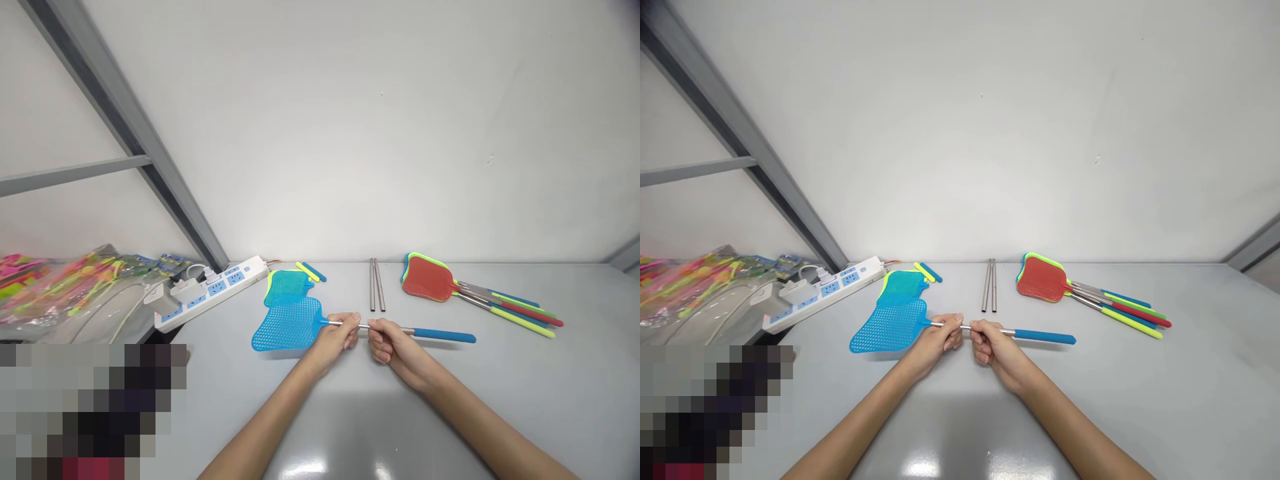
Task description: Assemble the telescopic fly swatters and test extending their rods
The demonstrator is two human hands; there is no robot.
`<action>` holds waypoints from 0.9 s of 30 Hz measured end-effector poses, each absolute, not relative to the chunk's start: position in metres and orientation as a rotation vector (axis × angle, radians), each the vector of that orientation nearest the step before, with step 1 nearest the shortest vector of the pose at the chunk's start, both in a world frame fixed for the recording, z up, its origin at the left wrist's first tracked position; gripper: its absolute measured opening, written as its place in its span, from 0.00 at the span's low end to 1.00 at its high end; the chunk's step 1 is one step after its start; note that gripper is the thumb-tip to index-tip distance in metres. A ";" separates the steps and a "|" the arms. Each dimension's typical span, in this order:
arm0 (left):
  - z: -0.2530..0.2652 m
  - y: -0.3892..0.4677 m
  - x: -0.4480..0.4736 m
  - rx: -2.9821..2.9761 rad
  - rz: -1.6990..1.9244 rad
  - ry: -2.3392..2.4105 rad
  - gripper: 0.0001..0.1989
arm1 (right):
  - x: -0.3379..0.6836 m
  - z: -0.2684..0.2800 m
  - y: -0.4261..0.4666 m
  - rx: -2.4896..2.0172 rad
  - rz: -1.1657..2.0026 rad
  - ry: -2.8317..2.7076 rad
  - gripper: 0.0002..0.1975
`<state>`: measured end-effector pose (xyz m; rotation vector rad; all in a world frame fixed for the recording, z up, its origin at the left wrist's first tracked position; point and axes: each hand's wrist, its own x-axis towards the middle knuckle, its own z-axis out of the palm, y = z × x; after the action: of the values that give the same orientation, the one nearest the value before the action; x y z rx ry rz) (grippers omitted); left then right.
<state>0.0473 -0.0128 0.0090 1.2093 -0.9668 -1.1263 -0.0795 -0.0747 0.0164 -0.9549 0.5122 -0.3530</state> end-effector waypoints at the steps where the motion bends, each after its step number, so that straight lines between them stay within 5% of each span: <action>1: 0.009 -0.013 0.047 1.210 -1.128 -0.966 0.21 | -0.080 0.016 -0.075 -0.956 -0.351 0.510 0.15; 27: -0.001 -0.016 0.055 1.281 -1.055 -1.023 0.20 | -0.084 0.015 -0.086 -0.867 -0.312 0.544 0.17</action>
<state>0.0553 -0.0156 -0.0008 1.2806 -1.0232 -1.0552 -0.0845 -0.0862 0.0152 -0.8672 0.5436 -0.3120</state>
